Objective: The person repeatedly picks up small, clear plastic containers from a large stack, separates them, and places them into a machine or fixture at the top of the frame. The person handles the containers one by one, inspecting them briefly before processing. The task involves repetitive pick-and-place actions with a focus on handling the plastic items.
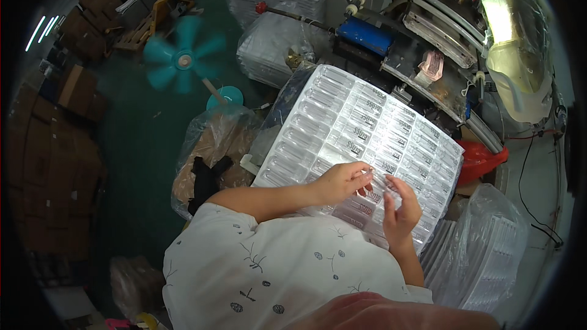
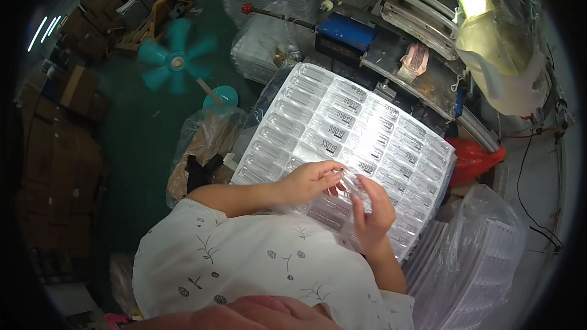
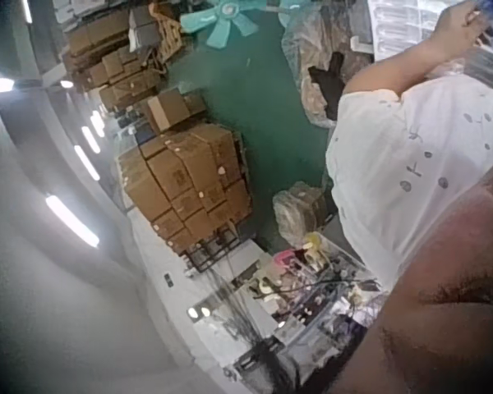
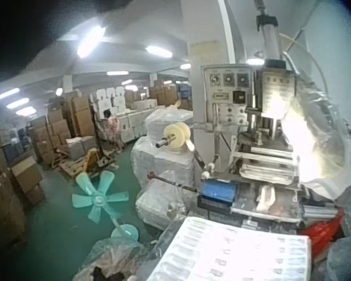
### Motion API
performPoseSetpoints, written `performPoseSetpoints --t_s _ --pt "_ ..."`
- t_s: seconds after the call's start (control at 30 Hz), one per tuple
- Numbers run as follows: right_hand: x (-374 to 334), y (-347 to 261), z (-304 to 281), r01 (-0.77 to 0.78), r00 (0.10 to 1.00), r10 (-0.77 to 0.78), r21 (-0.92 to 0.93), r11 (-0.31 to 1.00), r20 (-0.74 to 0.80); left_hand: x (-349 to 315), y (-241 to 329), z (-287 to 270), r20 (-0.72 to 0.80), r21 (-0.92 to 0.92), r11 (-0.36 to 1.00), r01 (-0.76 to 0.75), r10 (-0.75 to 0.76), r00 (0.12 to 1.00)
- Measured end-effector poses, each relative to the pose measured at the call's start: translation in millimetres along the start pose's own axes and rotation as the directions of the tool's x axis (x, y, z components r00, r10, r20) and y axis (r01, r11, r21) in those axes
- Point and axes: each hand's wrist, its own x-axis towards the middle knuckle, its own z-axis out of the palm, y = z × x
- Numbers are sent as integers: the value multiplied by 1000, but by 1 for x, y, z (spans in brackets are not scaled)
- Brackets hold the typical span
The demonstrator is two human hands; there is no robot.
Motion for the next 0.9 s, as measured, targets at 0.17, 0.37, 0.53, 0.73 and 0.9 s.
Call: performPoseSetpoints --t_s 0.17,0.37,0.53,0.73,0.9 --pt "5 20 -32 -217 932 292 312 925 -217 68 29 -12 23 428 854 -296 317 948" --pt "15 33 -42 -203 898 325 377 904 -297 185 63 -8 -187 697 624 -353 634 750" --pt "25 48 -51 -229 867 343 323 918 -361 242 86 19 -173 910 374 -180 736 654" --pt "51 73 -52 -224 889 274 174 959 -367 267 95 18 -209 926 360 -113 740 639" --pt "102 96 -50 -63 895 -25 -183 981 -446 173 96 2 -125 844 437 -311 724 679"
